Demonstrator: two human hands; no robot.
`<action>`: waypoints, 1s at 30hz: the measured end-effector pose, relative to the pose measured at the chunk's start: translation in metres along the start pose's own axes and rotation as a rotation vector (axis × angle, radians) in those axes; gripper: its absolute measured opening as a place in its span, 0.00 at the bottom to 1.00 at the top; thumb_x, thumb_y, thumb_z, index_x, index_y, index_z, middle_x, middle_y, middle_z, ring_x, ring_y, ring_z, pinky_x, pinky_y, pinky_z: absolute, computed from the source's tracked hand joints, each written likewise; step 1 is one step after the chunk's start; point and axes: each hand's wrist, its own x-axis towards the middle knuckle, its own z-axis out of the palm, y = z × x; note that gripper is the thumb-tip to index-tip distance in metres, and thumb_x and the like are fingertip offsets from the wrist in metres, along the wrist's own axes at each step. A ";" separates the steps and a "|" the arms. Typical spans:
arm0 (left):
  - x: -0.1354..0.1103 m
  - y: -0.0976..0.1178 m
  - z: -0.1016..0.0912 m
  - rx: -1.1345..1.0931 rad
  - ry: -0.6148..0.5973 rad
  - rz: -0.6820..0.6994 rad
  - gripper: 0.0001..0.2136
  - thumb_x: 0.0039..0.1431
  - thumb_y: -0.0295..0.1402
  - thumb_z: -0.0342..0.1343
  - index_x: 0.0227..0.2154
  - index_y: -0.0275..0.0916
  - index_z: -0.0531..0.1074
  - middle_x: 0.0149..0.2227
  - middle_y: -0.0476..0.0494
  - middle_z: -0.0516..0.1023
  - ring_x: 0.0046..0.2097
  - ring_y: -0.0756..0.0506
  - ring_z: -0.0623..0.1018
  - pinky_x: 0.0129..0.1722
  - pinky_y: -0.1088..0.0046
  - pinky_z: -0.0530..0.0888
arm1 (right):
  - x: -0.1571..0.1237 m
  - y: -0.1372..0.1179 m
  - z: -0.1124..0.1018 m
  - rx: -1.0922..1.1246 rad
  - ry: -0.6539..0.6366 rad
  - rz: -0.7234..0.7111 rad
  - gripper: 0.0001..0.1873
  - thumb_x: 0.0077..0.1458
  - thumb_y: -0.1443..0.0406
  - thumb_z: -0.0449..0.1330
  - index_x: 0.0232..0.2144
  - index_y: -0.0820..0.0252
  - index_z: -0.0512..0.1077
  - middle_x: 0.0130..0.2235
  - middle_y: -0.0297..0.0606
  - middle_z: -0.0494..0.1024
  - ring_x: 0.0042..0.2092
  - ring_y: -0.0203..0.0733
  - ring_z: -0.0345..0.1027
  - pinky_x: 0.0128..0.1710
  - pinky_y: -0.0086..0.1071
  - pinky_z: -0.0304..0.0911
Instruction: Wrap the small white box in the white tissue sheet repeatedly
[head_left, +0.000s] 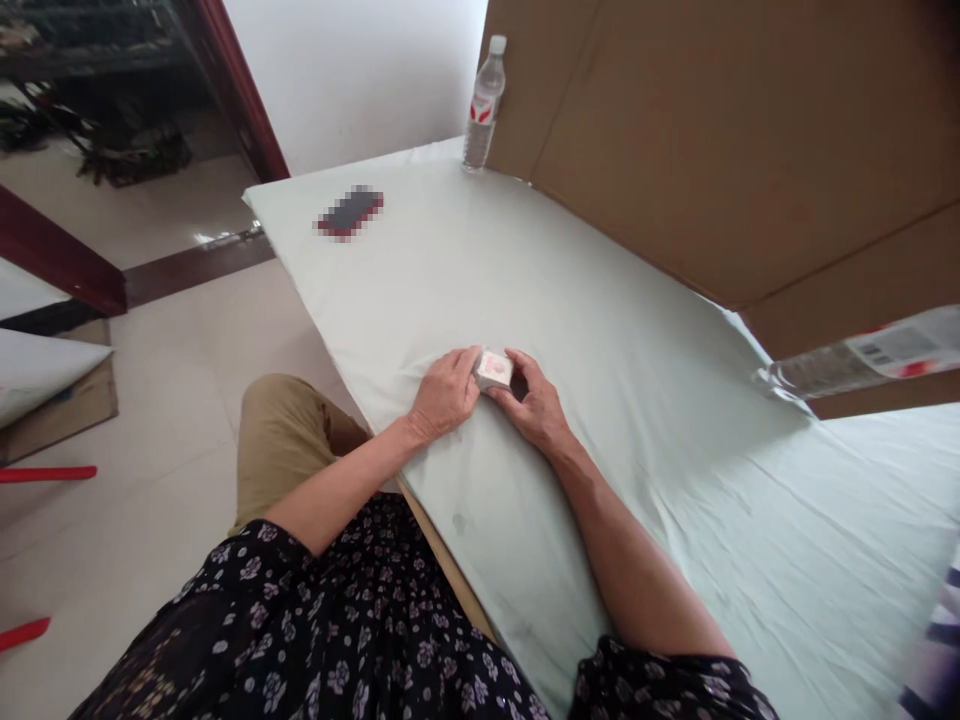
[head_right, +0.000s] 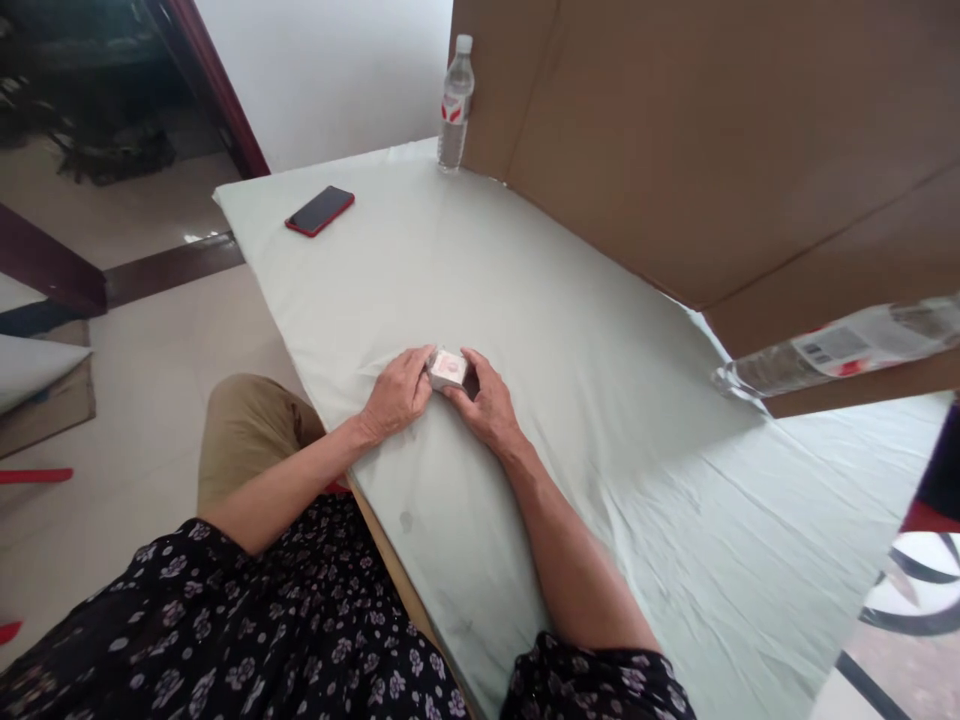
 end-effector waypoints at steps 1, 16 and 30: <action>0.000 -0.001 0.000 -0.003 0.002 0.000 0.23 0.61 0.25 0.44 0.59 0.30 0.65 0.50 0.30 0.77 0.52 0.38 0.76 0.55 0.58 0.73 | 0.000 0.000 0.000 -0.001 -0.001 0.001 0.35 0.55 0.50 0.64 0.62 0.52 0.65 0.60 0.47 0.75 0.55 0.57 0.72 0.58 0.54 0.66; -0.001 -0.025 -0.021 -0.534 0.100 -0.252 0.20 0.63 0.32 0.53 0.57 0.36 0.67 0.49 0.35 0.80 0.44 0.45 0.81 0.46 0.66 0.79 | 0.002 -0.002 0.001 0.122 0.016 0.023 0.37 0.53 0.50 0.67 0.61 0.53 0.64 0.57 0.45 0.75 0.54 0.53 0.73 0.58 0.50 0.67; -0.100 -0.029 -0.127 -0.353 0.484 -0.405 0.10 0.63 0.30 0.57 0.45 0.36 0.78 0.40 0.44 0.84 0.39 0.48 0.83 0.43 0.71 0.80 | 0.005 0.000 0.004 0.140 0.028 0.046 0.39 0.50 0.49 0.68 0.61 0.51 0.65 0.56 0.43 0.75 0.52 0.52 0.73 0.57 0.50 0.67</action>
